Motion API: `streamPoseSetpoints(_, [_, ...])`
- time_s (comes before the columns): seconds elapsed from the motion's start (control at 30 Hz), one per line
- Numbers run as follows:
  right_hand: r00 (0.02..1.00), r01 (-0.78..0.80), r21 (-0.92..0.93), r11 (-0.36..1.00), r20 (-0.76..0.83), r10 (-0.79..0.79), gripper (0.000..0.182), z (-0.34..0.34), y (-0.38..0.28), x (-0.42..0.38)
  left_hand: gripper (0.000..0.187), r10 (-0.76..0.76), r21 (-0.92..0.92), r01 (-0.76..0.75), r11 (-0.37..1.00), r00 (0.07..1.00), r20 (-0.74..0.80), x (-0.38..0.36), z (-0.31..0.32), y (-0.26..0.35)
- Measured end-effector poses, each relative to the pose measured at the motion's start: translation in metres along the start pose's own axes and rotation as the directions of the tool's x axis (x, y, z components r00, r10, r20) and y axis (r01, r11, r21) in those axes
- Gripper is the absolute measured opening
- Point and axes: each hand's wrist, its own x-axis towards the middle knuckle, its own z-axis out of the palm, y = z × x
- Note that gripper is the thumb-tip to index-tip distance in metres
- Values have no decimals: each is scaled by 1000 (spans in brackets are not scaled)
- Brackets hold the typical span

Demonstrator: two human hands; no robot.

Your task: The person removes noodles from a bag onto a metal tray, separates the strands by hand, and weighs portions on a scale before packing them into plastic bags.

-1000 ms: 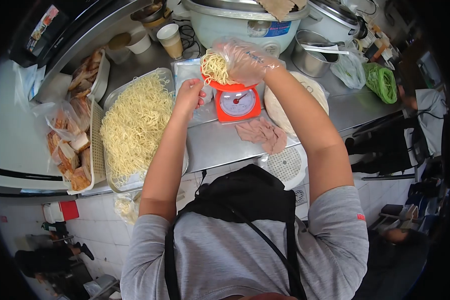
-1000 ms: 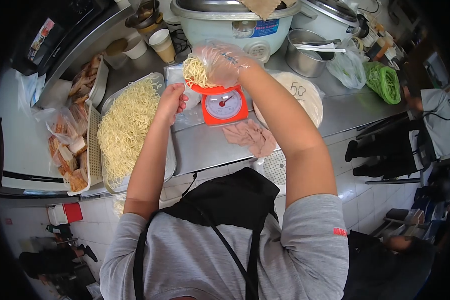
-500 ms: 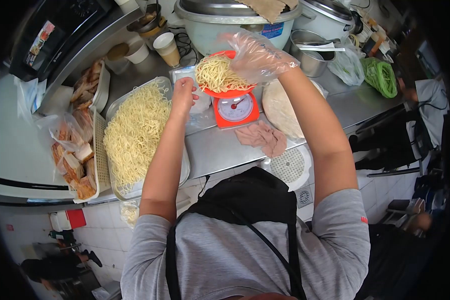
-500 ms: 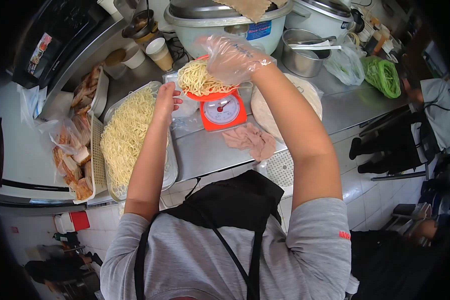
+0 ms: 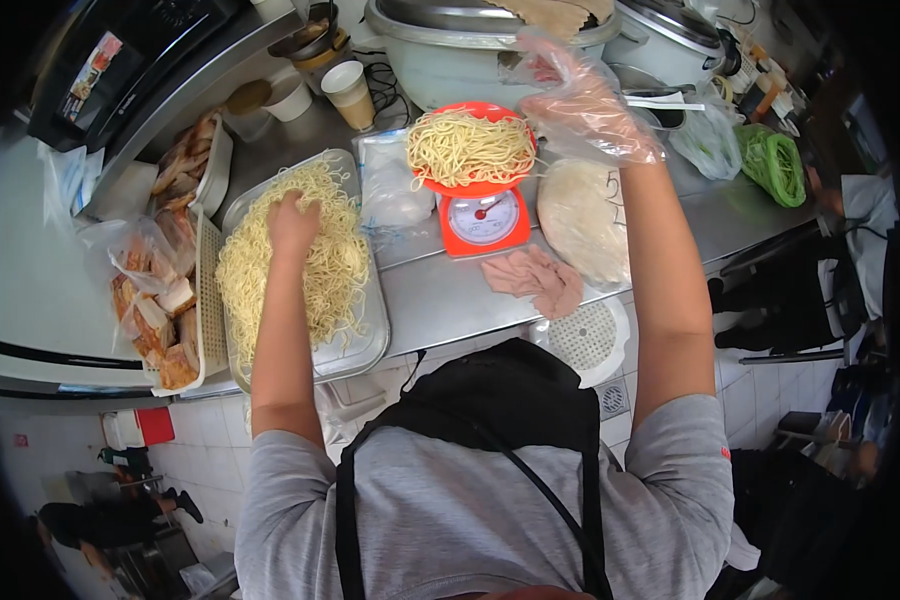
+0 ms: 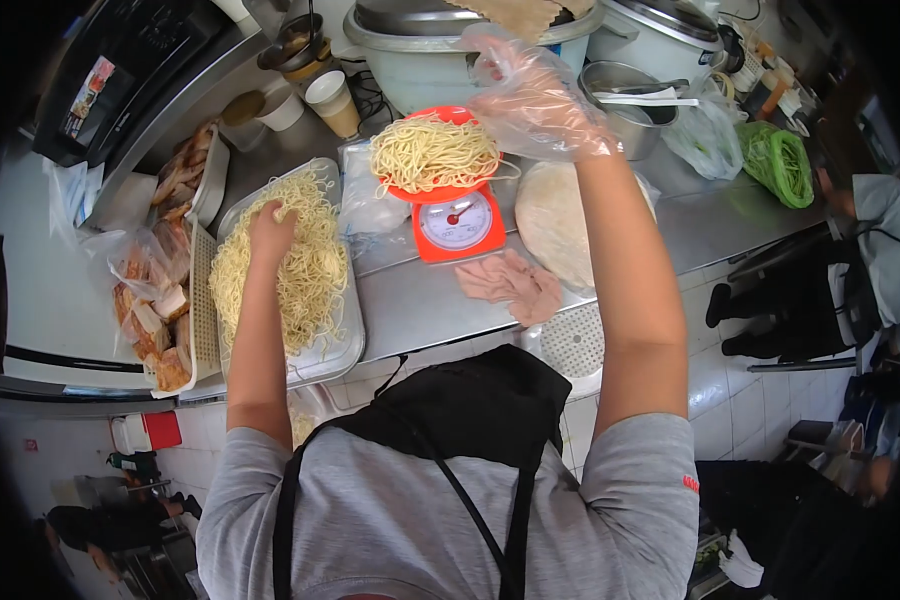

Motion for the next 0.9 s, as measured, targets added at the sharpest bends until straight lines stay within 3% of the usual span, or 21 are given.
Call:
streamPoseSetpoints(0.13, [998, -12, 1, 1000, -65, 12, 62, -5, -10, -6, 56, -238, 480, 133, 867, 958, 163, -19, -19, -33])
streamPoseSetpoints(0.23, [994, 59, 118, 991, -94, -48, 61, 2, -20, -7, 53, -160, 279, 73, 958, 939, 303, -12, 14, -106])
streamPoseSetpoints(0.33, [991, 107, 178, 978, -94, -92, 61, 13, -23, -4, 48, -76, 186, 2, 983, 916, 394, -19, -12, -99])
streamPoseSetpoints(0.43, [997, 76, 239, 968, -46, -67, 61, 36, -44, -4, 39, 48, 171, -79, 982, 982, 183, -23, -31, -98])
streamPoseSetpoints(0.5, [995, 101, 225, 969, -20, -99, 59, 50, -57, -5, 35, 86, 50, -92, 994, 989, 116, -18, -51, -100])
streamPoseSetpoints(0.6, [993, 115, 360, 926, -13, -118, 50, 92, -65, -2, 28, 91, -199, -80, 977, 995, 45, -12, -89, -90])
streamPoseSetpoints(0.67, [991, 104, 359, 928, 45, -128, 47, 123, -77, -1, 24, 80, -423, -68, 903, 997, 11, -7, -112, -85])
streamPoseSetpoints(0.73, [980, 97, 329, 940, 134, -148, 46, 158, -84, 4, 21, 75, -663, -70, 746, 997, -22, 1, -129, -82])
streamPoseSetpoints(0.8, [953, 118, 133, 984, 262, -150, 57, 196, -88, 11, 17, 83, -844, -20, 536, 996, 29, 5, -150, -71])
streamPoseSetpoints(0.83, [944, 54, 161, 985, 314, -103, 58, 217, -95, 11, 15, 95, -910, 10, 414, 994, 54, 6, -160, -65])
streamPoseSetpoints(0.87, [929, -12, 184, 983, 365, -57, 60, 240, -100, 9, 15, 126, -919, -2, 393, 991, 52, 6, -171, -61])
streamPoseSetpoints(0.9, [935, -9, 319, 948, 338, -105, 60, 269, -94, 6, 15, 158, -929, -12, 371, 986, 50, 7, -180, -57])
